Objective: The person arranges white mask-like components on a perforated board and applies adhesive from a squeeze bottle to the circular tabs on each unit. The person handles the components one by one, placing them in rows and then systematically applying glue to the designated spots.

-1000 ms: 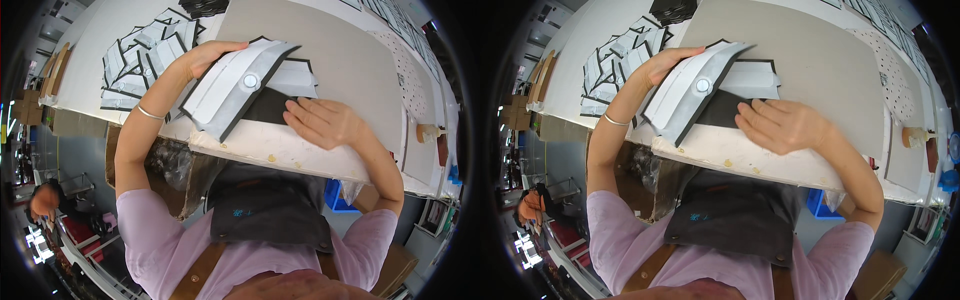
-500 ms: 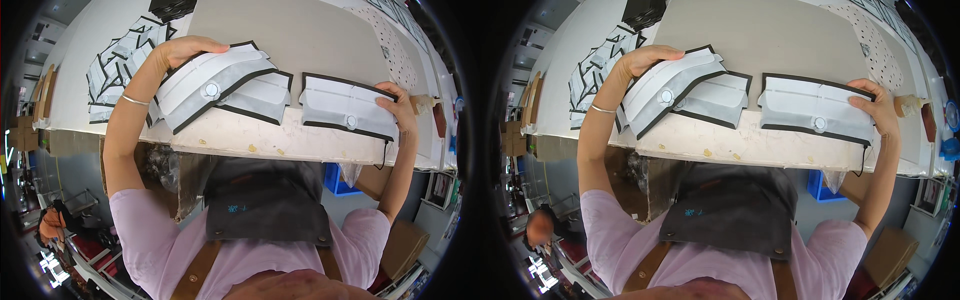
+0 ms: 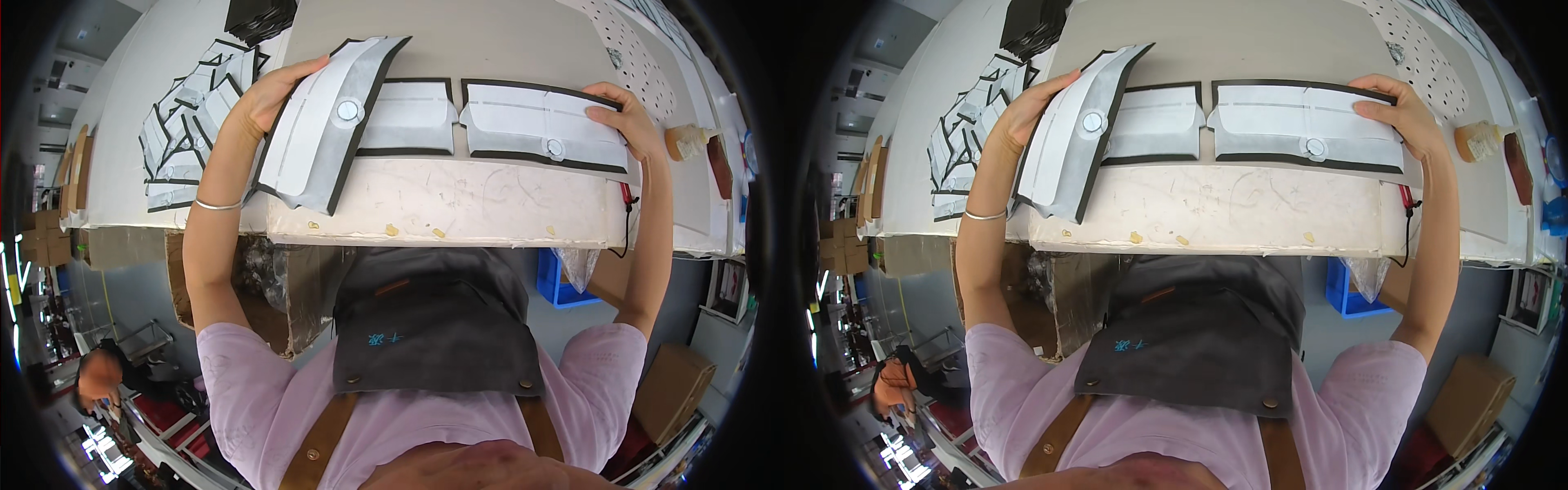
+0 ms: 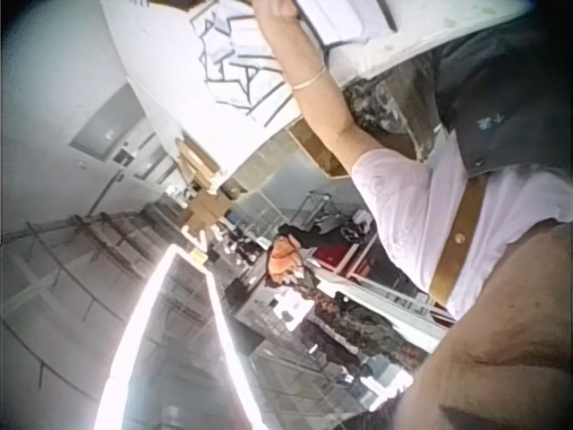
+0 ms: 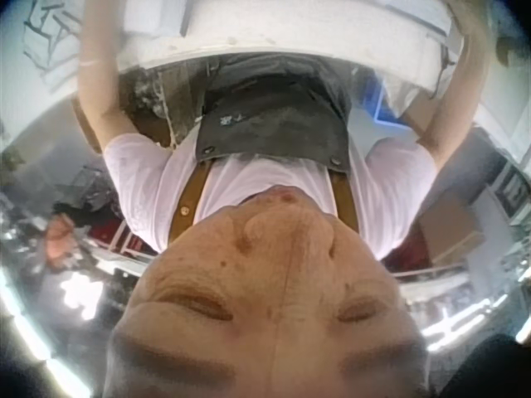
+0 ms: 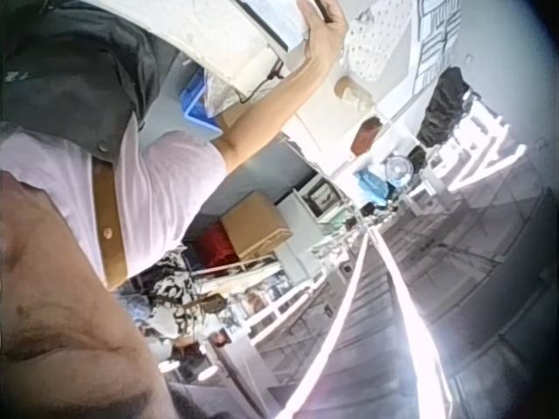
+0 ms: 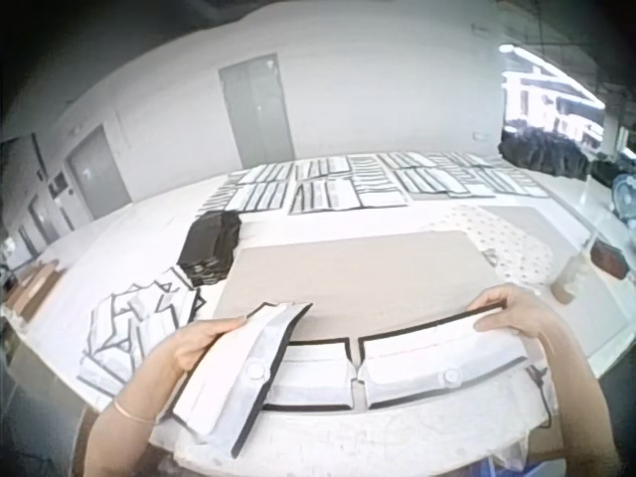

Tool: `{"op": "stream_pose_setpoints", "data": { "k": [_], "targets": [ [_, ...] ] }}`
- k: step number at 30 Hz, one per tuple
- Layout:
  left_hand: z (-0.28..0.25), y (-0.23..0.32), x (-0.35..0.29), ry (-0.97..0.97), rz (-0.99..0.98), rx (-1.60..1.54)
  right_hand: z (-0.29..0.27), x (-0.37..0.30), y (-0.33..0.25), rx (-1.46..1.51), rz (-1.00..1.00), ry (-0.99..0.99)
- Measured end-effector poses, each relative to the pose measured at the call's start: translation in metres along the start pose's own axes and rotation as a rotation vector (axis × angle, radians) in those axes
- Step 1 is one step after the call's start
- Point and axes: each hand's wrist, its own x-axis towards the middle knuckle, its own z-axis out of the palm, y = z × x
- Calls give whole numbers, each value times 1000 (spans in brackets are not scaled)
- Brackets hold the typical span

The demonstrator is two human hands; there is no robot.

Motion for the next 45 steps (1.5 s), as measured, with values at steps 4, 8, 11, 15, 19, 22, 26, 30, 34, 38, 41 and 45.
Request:
{"op": "stream_pose_setpoints", "data": {
  "k": [4, 8, 11, 15, 19, 22, 26, 30, 34, 38, 41, 45],
  "targets": [
    [5, 1, 1, 53, 18, 66, 3, 9, -2, 1, 18, -24],
    [-4, 0, 4, 42, 27, 114, 7, 1, -2, -101, -46, 42],
    [-4, 1, 4, 10, 49, 145, 11, -10, -3, -146, -39, 82],
    [12, 14, 1, -30, 128, 295, 15, -15, -2, -99, -16, 111],
    [35, 59, -3, -46, 268, 651, 5, -13, -15, -392, -222, 166],
    [84, 85, 8, 16, 406, 1100, 11, -7, -52, -449, -504, 290],
    [180, 92, 33, -133, 644, 1479, 59, 19, -96, -124, -618, 192],
    [179, 84, 35, 189, 1393, 1587, 84, 25, -119, 120, -290, 413],
    [139, 36, 22, 329, 1692, 1521, 0, 48, -37, 270, -173, 375],
    [112, -45, 3, 236, 1197, 1690, 13, 39, -22, 192, -4, 342],
    [102, -74, 6, 136, 925, 1605, 5, 38, -1, 1, -47, 322],
    [98, -82, 2, 112, 907, 1664, 2, 39, -1, -230, -306, 392]
  ]
}}
